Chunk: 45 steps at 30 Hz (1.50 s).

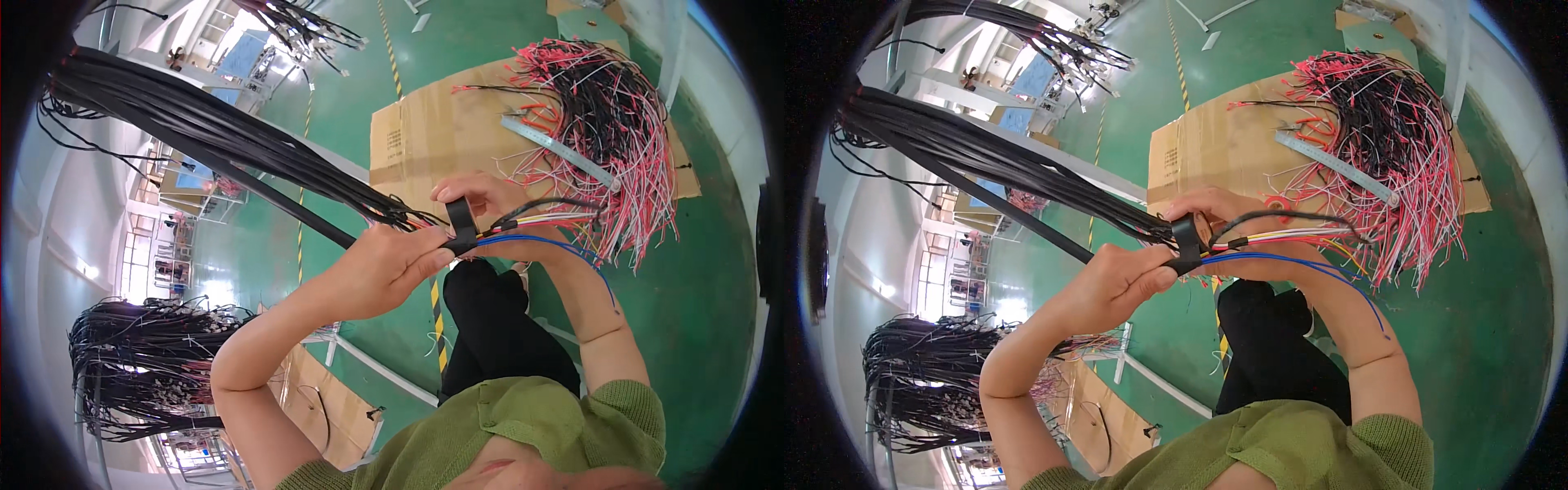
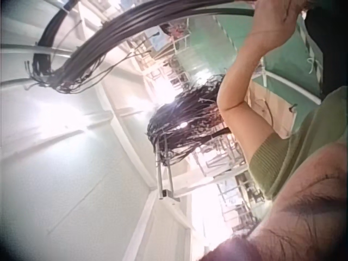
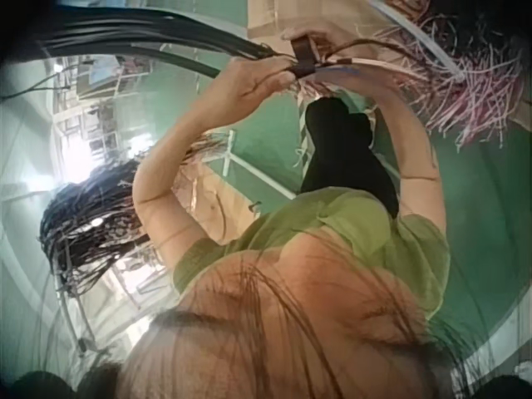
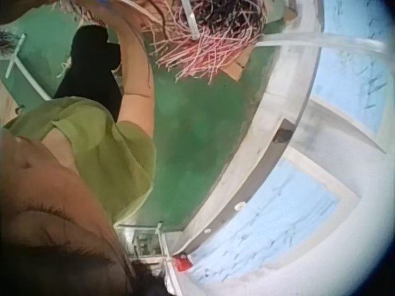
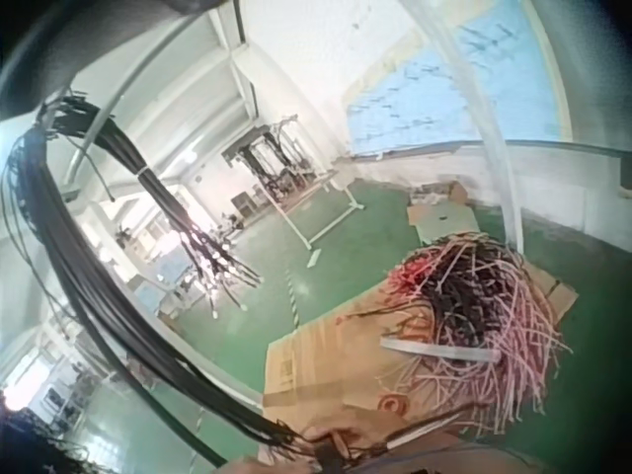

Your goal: Measuring and bundling electrical wires using a ruler and adhesive tape at an assembly station.

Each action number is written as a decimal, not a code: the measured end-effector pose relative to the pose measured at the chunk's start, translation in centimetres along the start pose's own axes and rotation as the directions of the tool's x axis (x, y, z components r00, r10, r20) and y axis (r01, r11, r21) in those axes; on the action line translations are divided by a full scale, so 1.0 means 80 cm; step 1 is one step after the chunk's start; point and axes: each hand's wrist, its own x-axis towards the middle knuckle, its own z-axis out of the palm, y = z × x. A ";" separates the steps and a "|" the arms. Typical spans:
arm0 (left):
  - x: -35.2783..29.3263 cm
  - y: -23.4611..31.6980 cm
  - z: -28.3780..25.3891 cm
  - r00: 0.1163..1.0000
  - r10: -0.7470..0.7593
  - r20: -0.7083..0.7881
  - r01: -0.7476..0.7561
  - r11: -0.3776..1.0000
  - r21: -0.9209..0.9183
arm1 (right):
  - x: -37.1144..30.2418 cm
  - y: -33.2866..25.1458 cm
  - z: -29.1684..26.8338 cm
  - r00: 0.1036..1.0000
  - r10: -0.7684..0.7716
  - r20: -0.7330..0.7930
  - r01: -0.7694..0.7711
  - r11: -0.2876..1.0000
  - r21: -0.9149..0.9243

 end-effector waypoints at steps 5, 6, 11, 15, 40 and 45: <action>0.003 -0.015 0.013 0.972 0.205 -0.113 -0.176 0.959 0.224 | -0.022 -0.006 -0.003 0.979 0.205 -0.014 -0.203 0.975 0.093; 0.006 -0.014 0.015 0.964 0.229 -0.137 -0.187 0.946 0.264 | -0.027 -0.004 -0.005 0.985 0.173 -0.001 -0.173 0.982 0.070; 0.016 -0.026 0.032 0.939 0.273 -0.208 -0.171 0.898 0.405 | -0.064 0.015 0.010 0.945 0.319 -0.075 -0.251 0.852 0.459; 0.030 -0.035 0.043 0.900 0.344 -0.268 -0.179 0.852 0.492 | -0.088 0.019 0.024 0.960 0.260 -0.100 -0.161 0.811 0.563; 0.041 -0.060 0.047 0.820 0.497 -0.283 -0.155 0.671 0.725 | -0.146 -0.042 0.017 0.879 0.408 -0.246 -0.421 0.907 -0.001; 0.029 -0.070 0.046 0.833 0.482 -0.273 -0.139 0.659 0.739 | -0.113 -0.067 -0.116 0.793 0.330 -0.512 -0.605 0.521 -0.602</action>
